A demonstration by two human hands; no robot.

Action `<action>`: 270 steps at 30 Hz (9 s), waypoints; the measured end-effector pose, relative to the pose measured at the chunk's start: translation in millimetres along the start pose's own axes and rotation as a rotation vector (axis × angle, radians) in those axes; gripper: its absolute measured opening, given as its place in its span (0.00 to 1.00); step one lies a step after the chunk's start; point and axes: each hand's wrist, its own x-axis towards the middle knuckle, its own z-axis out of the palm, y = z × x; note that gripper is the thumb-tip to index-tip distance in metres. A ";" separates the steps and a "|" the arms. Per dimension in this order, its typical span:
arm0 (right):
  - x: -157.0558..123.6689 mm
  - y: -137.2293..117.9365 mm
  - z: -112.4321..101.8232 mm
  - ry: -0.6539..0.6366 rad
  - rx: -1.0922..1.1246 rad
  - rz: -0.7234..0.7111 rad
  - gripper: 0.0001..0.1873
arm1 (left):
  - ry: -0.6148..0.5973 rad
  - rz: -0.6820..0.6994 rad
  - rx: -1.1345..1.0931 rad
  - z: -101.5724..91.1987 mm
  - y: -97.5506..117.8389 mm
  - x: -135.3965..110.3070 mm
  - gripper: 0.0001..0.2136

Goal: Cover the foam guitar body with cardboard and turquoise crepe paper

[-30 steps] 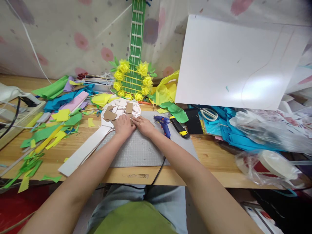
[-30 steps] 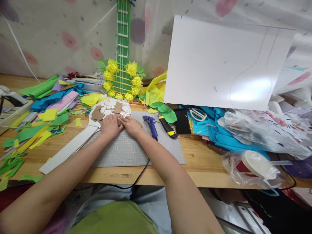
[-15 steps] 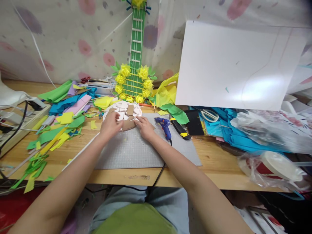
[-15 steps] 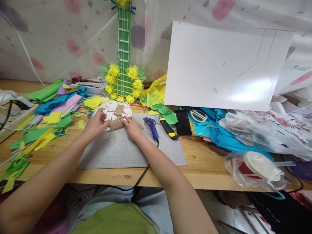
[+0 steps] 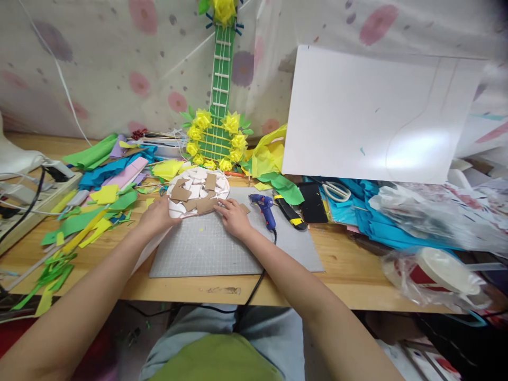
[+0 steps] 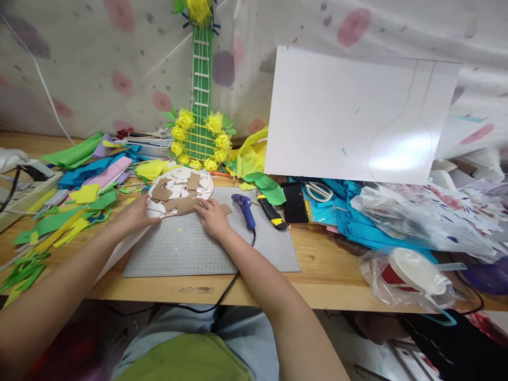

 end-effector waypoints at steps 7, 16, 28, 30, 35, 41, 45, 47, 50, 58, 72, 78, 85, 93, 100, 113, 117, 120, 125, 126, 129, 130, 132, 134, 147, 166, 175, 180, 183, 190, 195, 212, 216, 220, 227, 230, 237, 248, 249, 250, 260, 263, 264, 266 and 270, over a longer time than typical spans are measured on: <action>-9.1 3.1 -15.7 0.108 -0.009 0.092 0.23 | -0.075 -0.067 0.091 -34.1 -10.5 4.7 0.33; -18.1 2.4 -19.2 0.099 -0.011 0.007 0.22 | -0.182 0.150 -0.037 -57.6 -73.0 23.3 0.32; -33.7 13.2 -21.3 -0.064 -0.147 0.212 0.20 | 0.242 0.468 -0.099 -3.0 2.4 4.6 0.21; -34.6 9.1 -21.5 -0.090 -0.175 0.246 0.24 | 0.229 0.460 -0.080 9.0 10.7 1.1 0.22; -31.2 -1.0 -26.1 -0.117 -0.239 0.267 0.26 | 0.205 0.401 -0.066 21.2 18.2 0.7 0.22; -21.0 -8.5 -37.9 -0.099 -0.203 0.304 0.16 | 0.267 0.396 -0.088 28.6 26.1 6.8 0.22; -20.7 -6.9 -40.3 -0.044 -0.184 0.384 0.17 | 0.282 0.400 -0.075 32.5 29.2 9.4 0.23; -23.0 -6.3 -40.5 -0.017 -0.154 0.409 0.18 | 0.282 0.401 -0.074 32.5 29.2 9.6 0.23; -25.2 -10.6 -39.2 0.122 0.005 0.351 0.16 | 0.281 0.401 -0.089 32.2 28.2 9.2 0.23; 3.2 -39.4 0.8 0.155 0.898 0.518 0.10 | 0.291 0.404 -0.132 37.8 23.3 12.5 0.23; 7.3 -36.2 11.1 0.107 0.486 0.415 0.08 | 0.373 0.425 -0.546 26.1 13.2 7.4 0.23; 6.5 -30.3 16.9 0.094 0.544 0.304 0.16 | 0.194 0.622 -0.286 23.3 3.6 -0.6 0.23; 7.5 -30.6 17.0 0.152 0.551 0.366 0.16 | 0.138 0.687 -0.163 10.7 4.2 -0.1 0.27; 8.6 -31.9 21.3 0.159 0.330 0.238 0.18 | 0.023 0.707 -0.079 18.7 13.3 1.0 0.28; 1.4 -28.0 14.7 0.124 0.263 0.175 0.26 | 0.024 0.722 0.003 20.5 13.6 -1.4 0.25; 7.0 -2.9 15.2 -0.052 0.491 0.122 0.29 | -0.041 0.706 0.040 25.7 9.0 4.6 0.28; 7.2 -3.4 13.9 -0.056 0.455 0.110 0.29 | -0.047 0.705 0.034 25.3 9.5 4.9 0.28; 7.4 -3.7 13.0 -0.054 0.432 0.094 0.28 | -0.047 0.705 0.024 25.7 9.5 4.9 0.28; 9.1 -3.5 9.9 -0.085 0.371 0.056 0.27 | -0.029 0.731 0.038 29.8 6.3 6.4 0.29; 9.5 -3.4 9.2 -0.090 0.358 0.045 0.27 | -0.026 0.734 0.048 30.8 5.4 7.0 0.29; 10.5 -2.8 7.6 -0.097 0.328 0.013 0.27 | -0.030 0.735 0.077 33.1 3.4 8.9 0.30; 10.8 -2.8 7.2 -0.097 0.321 0.008 0.27 | -0.034 0.735 0.083 33.3 3.2 9.3 0.30; 11.0 -3.0 6.5 -0.099 0.304 0.004 0.27 | -0.042 0.730 0.087 32.7 3.6 9.6 0.30; 11.0 -3.4 6.3 -0.105 0.288 0.004 0.27 | -0.048 0.721 0.081 30.7 5.0 8.8 0.30; 4.6 -8.8 13.0 -0.057 0.211 -0.023 0.29 | 0.009 0.649 0.104 3.6 28.9 6.0 0.26; -1.6 -21.0 12.5 -0.063 0.109 0.030 0.29 | -0.205 0.377 -0.224 -0.1 54.6 -2.8 0.16; 1.3 -22.1 6.4 -0.103 0.086 0.065 0.26 | 0.024 0.266 -0.044 13.1 73.6 -16.7 0.12; 0.0 -24.3 -2.8 -0.118 0.004 0.035 0.26 | 0.020 0.299 -0.134 15.2 63.7 -13.4 0.16; 1.2 -24.8 -2.9 -0.123 -0.020 0.026 0.26 | -0.019 0.356 -0.153 13.0 60.0 -10.8 0.19; -14.9 -26.3 -27.6 0.035 0.060 -0.028 0.24 | 0.028 0.421 -0.272 7.3 60.6 -8.2 0.16; -57.5 10.3 -89.1 0.786 0.184 0.095 0.13 | 0.190 0.069 -0.849 -3.2 62.6 -4.5 0.18; -53.3 47.9 -70.4 0.367 1.036 0.566 0.22 | -0.494 -0.250 -1.890 3.5 96.7 -15.3 0.16; -56.8 37.2 -80.9 0.039 1.151 0.395 0.20 | -0.476 -0.283 -1.883 11.4 101.7 -9.5 0.14; -55.7 32.5 -75.1 -0.063 1.073 0.409 0.22 | -0.459 -0.299 -1.870 13.4 106.8 -8.6 0.11; -52.4 30.8 -75.4 -0.117 0.980 0.393 0.23 | -0.447 -0.337 -1.861 10.4 110.9 -9.5 0.10; -51.8 28.8 -77.5 -0.111 0.972 0.407 0.24 | -0.458 -0.322 -1.866 10.9 111.3 -9.4 0.10; -49.5 26.1 -77.4 -0.090 0.961 0.452 0.24 | -0.499 -0.269 -1.864 18.2 108.0 -9.7 0.10; -41.9 30.0 -72.7 0.004 0.898 0.511 0.24 | -0.640 -0.231 -1.841 15.1 110.8 -19.0 0.12; -41.2 29.9 -72.5 0.014 0.889 0.519 0.24 | -0.640 -0.240 -1.836 14.6 110.9 -19.3 0.11; -40.5 29.8 -72.4 0.027 0.884 0.525 0.23 | -0.643 -0.248 -1.830 14.3 111.0 -19.6 0.11; -37.7 31.3 -72.7 0.067 0.893 0.552 0.23 | -0.697 -0.193 -1.818 17.7 104.5 -18.9 0.12; -38.7 34.6 -71.0 0.066 0.891 0.560 0.24 | -0.677 -0.211 -1.809 16.5 102.8 -18.3 0.13; -39.3 35.8 -70.5 0.066 0.889 0.562 0.24 | -0.670 -0.219 -1.807 15.3 102.6 -18.4 0.13; -40.5 38.0 -70.0 0.067 0.883 0.571 0.24 | -0.661 -0.233 -1.807 12.5 102.9 -19.0 0.13; -43.6 39.9 -72.0 0.076 0.875 0.601 0.24 | -0.661 -0.221 -1.812 7.9 103.4 -19.9 0.13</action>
